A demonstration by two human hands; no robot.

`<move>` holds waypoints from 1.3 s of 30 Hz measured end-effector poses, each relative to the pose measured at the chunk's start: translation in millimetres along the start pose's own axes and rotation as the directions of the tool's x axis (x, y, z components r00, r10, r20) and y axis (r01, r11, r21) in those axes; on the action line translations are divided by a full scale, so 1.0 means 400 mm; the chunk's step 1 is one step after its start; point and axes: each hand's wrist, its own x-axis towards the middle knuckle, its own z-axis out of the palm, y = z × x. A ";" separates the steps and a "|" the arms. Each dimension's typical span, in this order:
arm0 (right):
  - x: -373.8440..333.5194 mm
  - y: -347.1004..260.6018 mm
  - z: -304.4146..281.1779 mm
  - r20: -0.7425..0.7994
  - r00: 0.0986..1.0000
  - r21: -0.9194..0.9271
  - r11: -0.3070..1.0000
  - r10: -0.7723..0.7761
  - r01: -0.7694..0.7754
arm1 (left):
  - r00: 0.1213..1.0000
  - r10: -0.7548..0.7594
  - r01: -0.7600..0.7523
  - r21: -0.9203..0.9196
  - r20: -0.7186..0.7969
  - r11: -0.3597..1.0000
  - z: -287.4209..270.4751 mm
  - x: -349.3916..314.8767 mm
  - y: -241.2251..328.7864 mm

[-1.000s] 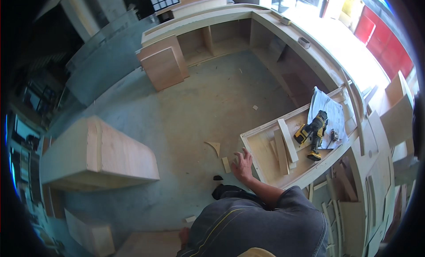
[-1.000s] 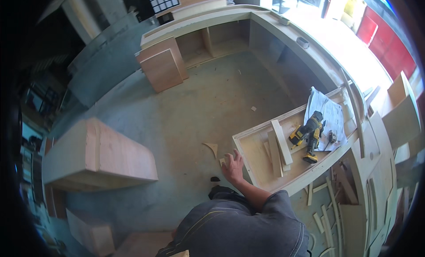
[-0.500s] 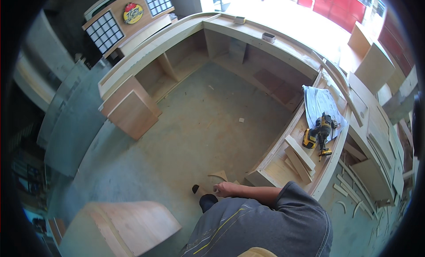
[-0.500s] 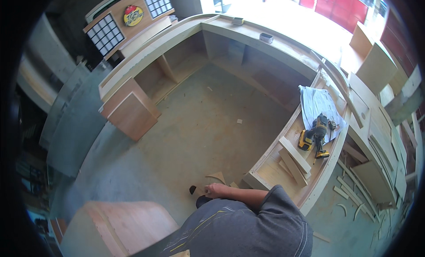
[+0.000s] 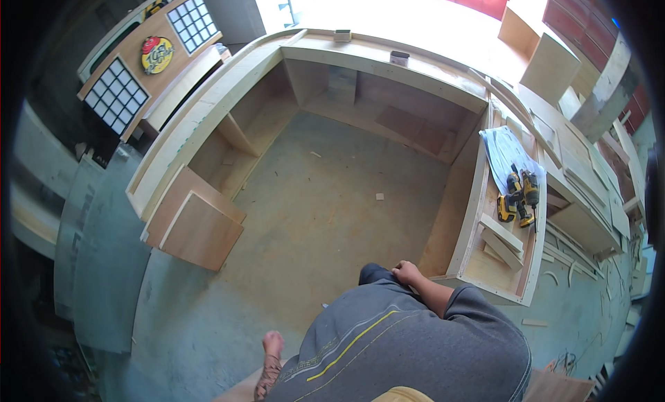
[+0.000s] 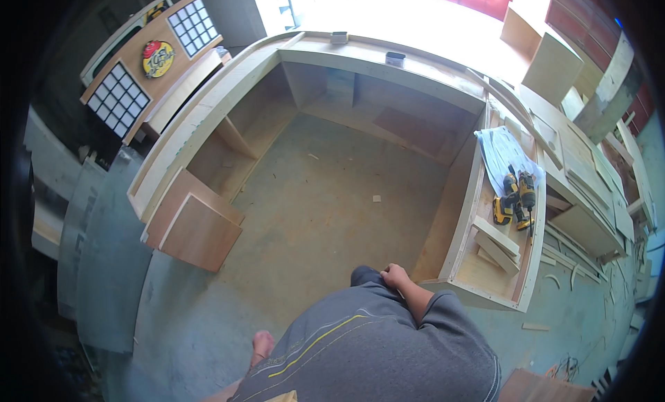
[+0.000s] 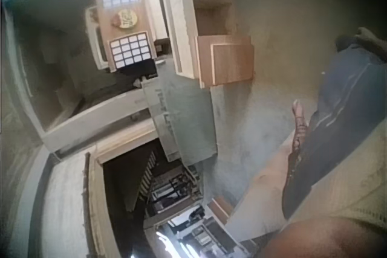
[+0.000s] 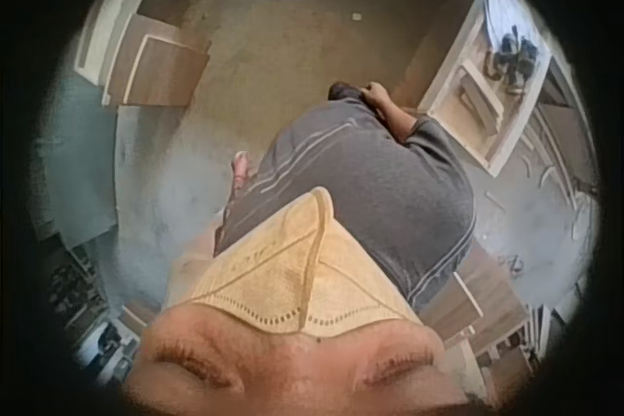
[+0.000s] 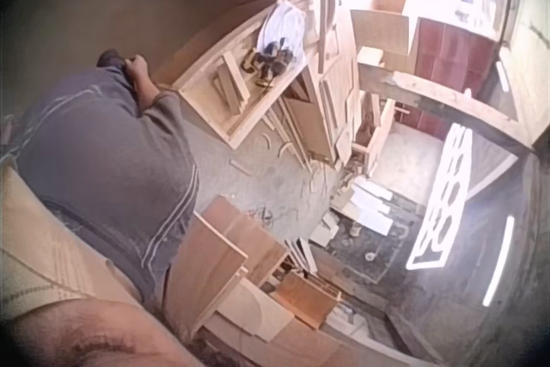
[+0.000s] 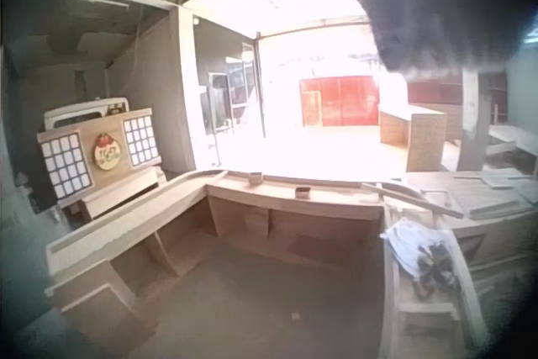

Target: The recorder measures a wooden board with a tape measure, marks it with a pencil, and then uses a power drill to assemble wooden components.

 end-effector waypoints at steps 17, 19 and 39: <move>0.733 -0.215 -0.174 0.052 0.971 0.064 0.970 0.232 -0.235 | 0.906 0.297 -0.401 0.390 0.301 0.829 0.265 0.485 0.856; 0.837 -0.284 -0.273 -0.029 0.984 0.166 0.971 0.178 -0.171 | 0.917 0.278 -0.373 0.364 0.287 0.853 0.283 0.541 0.965; 1.460 -0.623 -0.576 -0.082 0.818 0.681 0.631 0.569 -0.371 | 0.749 0.225 -0.631 0.565 0.623 0.532 0.410 1.376 2.164</move>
